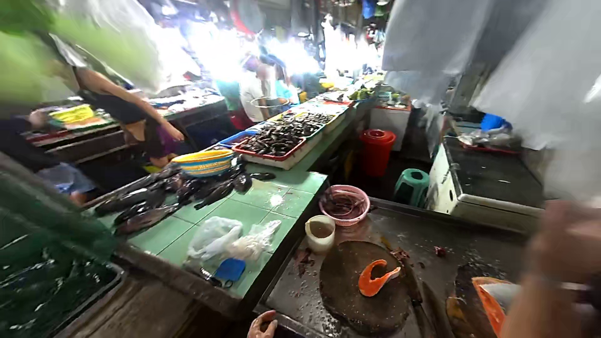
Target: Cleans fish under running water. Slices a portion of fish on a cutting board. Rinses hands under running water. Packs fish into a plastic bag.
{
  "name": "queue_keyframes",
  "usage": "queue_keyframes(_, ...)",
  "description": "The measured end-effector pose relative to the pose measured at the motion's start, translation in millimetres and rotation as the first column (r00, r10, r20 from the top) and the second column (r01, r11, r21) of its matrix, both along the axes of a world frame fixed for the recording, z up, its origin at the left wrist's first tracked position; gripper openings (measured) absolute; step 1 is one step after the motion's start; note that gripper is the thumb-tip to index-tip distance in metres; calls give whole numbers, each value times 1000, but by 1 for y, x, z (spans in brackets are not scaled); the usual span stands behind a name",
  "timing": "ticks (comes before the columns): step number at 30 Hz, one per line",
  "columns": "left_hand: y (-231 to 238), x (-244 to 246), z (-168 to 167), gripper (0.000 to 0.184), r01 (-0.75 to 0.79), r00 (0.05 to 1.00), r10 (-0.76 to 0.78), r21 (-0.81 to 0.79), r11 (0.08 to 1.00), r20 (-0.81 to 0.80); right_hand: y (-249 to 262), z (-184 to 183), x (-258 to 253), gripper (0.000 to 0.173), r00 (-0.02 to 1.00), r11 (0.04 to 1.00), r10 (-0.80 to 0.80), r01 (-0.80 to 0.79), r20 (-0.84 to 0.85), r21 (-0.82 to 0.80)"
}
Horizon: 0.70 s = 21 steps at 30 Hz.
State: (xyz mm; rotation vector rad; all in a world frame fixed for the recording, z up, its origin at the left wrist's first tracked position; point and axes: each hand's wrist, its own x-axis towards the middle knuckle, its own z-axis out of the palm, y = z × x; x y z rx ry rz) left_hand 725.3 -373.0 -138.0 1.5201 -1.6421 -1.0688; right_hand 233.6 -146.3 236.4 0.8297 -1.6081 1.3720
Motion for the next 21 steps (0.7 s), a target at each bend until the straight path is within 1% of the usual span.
queue_keyframes(1,1,-8,11,30,15,1000,-15,-37,999,-22,-39,-39,24,63,983,983,133,-147,129,107)
queue_keyframes(2,3,-21,25,30,40,997,-46,-91,995,-63,-78,-93,50,50,904,911,295,-364,308,196)
queue_keyframes(3,4,-36,38,28,76,989,-94,-158,985,-116,-107,-156,83,40,729,730,429,-628,533,270)
queue_keyframes(4,3,-51,50,28,131,969,-173,-222,966,-177,-125,-218,120,35,500,446,472,-846,726,292)
queue_keyframes(5,-1,-65,59,32,226,930,-285,-250,941,-231,-134,-268,158,33,297,111,425,-955,855,276)
queue_keyframes(6,-8,-77,68,42,364,870,-417,-228,903,-262,-141,-299,193,31,140,-177,336,-962,932,208)
queue_keyframes(7,-15,-85,76,54,526,787,-553,-169,833,-274,-145,-315,219,30,1,-323,252,-943,968,85)
queue_keyframes(8,-22,-89,80,63,675,684,-664,-82,733,-300,-147,-317,231,28,-123,-356,195,-933,973,-47)
queue_keyframes(9,-26,-89,80,63,777,594,-727,14,629,-344,-147,-307,231,26,-249,-293,176,-937,952,-191)
queue_keyframes(10,-28,-88,76,52,825,548,-748,91,558,-375,-148,-290,218,26,-345,-196,171,-930,923,-311)
queue_keyframes(11,-29,-88,71,38,836,543,-762,143,530,-352,-149,-276,197,26,-385,-79,195,-923,902,-377)
queue_keyframes(12,-30,-87,70,29,840,542,-780,179,512,-312,-150,-265,173,27,-377,23,225,-920,899,-391)
queue_keyframes(13,-32,-86,71,26,842,539,-790,199,501,-293,-151,-256,147,25,-333,107,244,-924,911,-367)
queue_keyframes(15,-32,-86,76,21,845,535,-785,225,486,-314,-144,-244,103,23,-239,208,227,-935,944,-287)
queue_keyframes(16,-32,-89,79,23,836,547,-778,234,496,-309,-138,-240,86,23,-220,252,215,-929,952,-271)
queue_keyframes(17,-34,-95,80,26,814,580,-760,234,531,-294,-134,-238,74,22,-213,301,215,-914,953,-272)
queue_keyframes(18,-36,-100,78,28,789,614,-730,224,572,-300,-131,-239,64,22,-222,354,223,-889,949,-291)
queue_keyframes(19,-37,-103,77,27,783,620,-703,220,581,-350,-128,-243,56,23,-250,411,240,-849,938,-331)
queue_keyframes(21,-43,-107,76,27,811,567,-646,210,546,-511,-125,-250,38,30,-330,542,303,-712,894,-446)
